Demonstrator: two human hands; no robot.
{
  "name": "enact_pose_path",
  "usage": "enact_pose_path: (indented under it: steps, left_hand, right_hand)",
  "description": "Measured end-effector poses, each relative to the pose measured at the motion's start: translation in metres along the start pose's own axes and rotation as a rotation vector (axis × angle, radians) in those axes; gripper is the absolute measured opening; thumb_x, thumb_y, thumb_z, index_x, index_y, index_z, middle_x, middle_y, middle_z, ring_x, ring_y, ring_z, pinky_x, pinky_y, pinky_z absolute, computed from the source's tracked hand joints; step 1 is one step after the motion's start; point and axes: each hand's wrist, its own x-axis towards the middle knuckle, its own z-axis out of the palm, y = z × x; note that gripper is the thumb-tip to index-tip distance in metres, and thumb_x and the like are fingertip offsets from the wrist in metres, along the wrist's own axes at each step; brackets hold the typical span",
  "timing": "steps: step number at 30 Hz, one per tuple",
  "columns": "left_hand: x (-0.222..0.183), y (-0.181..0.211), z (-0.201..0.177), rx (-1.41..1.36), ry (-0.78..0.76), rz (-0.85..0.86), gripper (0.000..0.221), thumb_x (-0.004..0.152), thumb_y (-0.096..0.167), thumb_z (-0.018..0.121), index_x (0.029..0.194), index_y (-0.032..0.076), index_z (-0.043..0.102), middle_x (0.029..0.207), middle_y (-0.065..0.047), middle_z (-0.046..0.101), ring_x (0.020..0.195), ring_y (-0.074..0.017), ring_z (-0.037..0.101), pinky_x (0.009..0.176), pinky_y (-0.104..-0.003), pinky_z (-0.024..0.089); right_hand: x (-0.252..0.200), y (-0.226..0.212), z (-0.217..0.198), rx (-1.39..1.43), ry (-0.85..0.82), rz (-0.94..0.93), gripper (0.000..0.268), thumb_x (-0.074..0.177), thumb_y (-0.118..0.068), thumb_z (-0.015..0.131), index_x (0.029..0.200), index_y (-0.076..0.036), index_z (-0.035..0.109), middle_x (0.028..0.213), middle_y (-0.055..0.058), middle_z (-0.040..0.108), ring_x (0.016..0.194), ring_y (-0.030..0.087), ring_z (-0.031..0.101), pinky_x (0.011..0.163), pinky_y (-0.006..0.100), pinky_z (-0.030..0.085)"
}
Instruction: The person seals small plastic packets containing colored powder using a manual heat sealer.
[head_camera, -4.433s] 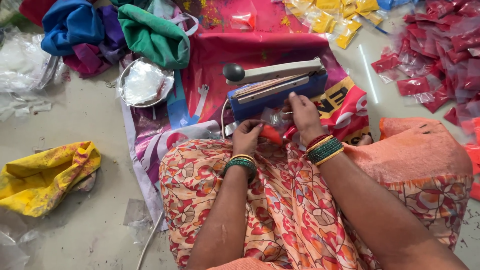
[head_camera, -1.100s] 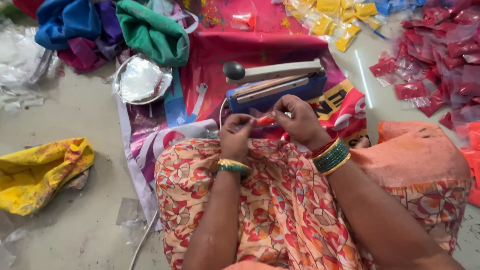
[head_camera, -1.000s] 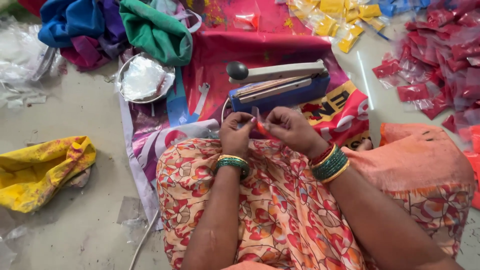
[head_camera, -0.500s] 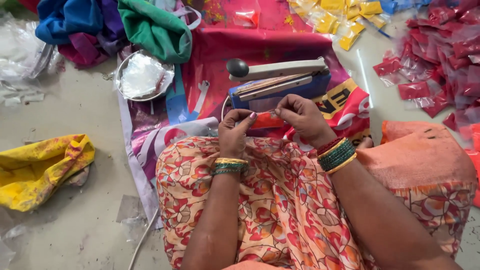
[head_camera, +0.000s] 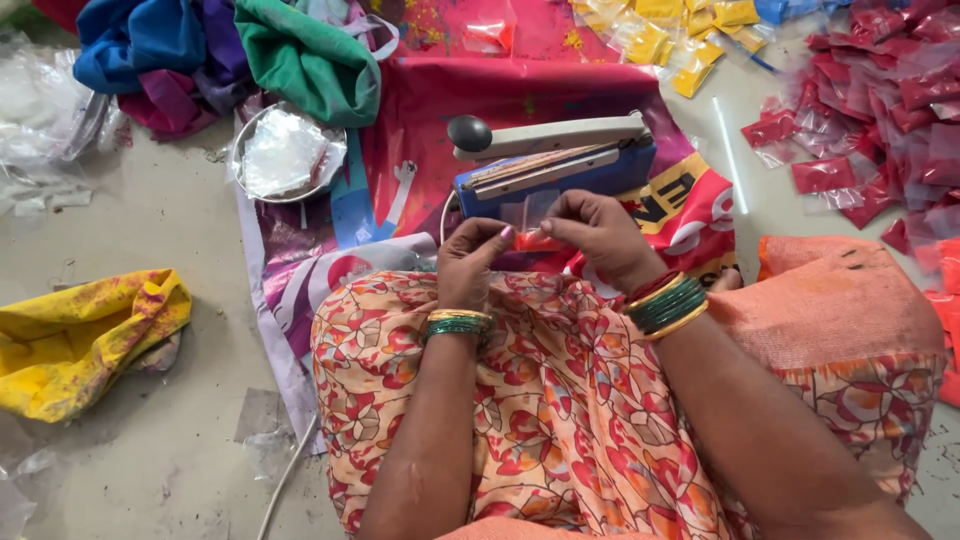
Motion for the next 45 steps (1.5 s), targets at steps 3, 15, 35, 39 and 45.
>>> enact_pose_path:
  steps: [3, 15, 35, 39, 45]
  left_hand:
    - [0.003, -0.025, -0.011, -0.018, 0.043, 0.023, 0.005, 0.090, -0.001, 0.077, 0.095, 0.001, 0.075, 0.089, -0.005, 0.075, 0.082, -0.0112, 0.068, 0.077, -0.024, 0.056]
    - [0.000, -0.005, -0.002, -0.161, 0.076, 0.060, 0.006, 0.088, 0.000, 0.078, 0.094, 0.002, 0.075, 0.091, -0.005, 0.076, 0.086, -0.0127, 0.070, 0.081, -0.026, 0.058]
    - [0.005, -0.029, -0.008, -0.055, 0.127, -0.041, 0.007, 0.088, 0.004, 0.080, 0.094, 0.003, 0.076, 0.089, -0.005, 0.077, 0.081, -0.0115, 0.069, 0.077, -0.025, 0.057]
    - [-0.002, -0.009, 0.001, -0.075, 0.174, -0.141, 0.009, 0.089, 0.009, 0.078, 0.095, 0.005, 0.074, 0.090, -0.005, 0.076, 0.079, -0.0134, 0.071, 0.070, -0.028, 0.060]
    - [-0.003, -0.007, -0.003, -0.079, 0.150, -0.238, 0.012, 0.091, 0.014, 0.076, 0.098, 0.005, 0.070, 0.093, -0.006, 0.074, 0.079, -0.0172, 0.073, 0.061, -0.033, 0.064]
  right_hand:
    - [-0.005, -0.011, 0.003, 0.031, -0.056, 0.032, 0.008, 0.096, -0.008, 0.069, 0.100, -0.001, 0.069, 0.091, 0.002, 0.069, 0.084, 0.008, 0.062, 0.076, 0.024, 0.051]
    - [-0.007, -0.006, 0.007, 0.143, -0.034, -0.054, 0.003, 0.097, -0.005, 0.068, 0.097, -0.003, 0.068, 0.097, 0.004, 0.072, 0.090, 0.009, 0.066, 0.085, 0.024, 0.056]
    - [-0.006, 0.002, 0.006, -0.047, 0.121, 0.046, 0.005, 0.096, -0.008, 0.070, 0.098, -0.003, 0.069, 0.090, 0.004, 0.070, 0.080, 0.010, 0.064, 0.073, 0.024, 0.054]
    - [-0.007, -0.005, 0.010, 0.064, 0.077, 0.156, 0.011, 0.095, -0.012, 0.072, 0.100, -0.002, 0.068, 0.091, 0.004, 0.071, 0.084, 0.012, 0.067, 0.076, 0.027, 0.057]
    - [-0.008, -0.010, 0.012, 0.308, 0.114, 0.294, 0.019, 0.094, -0.013, 0.070, 0.110, -0.004, 0.065, 0.095, 0.008, 0.075, 0.090, 0.017, 0.072, 0.082, 0.032, 0.060]
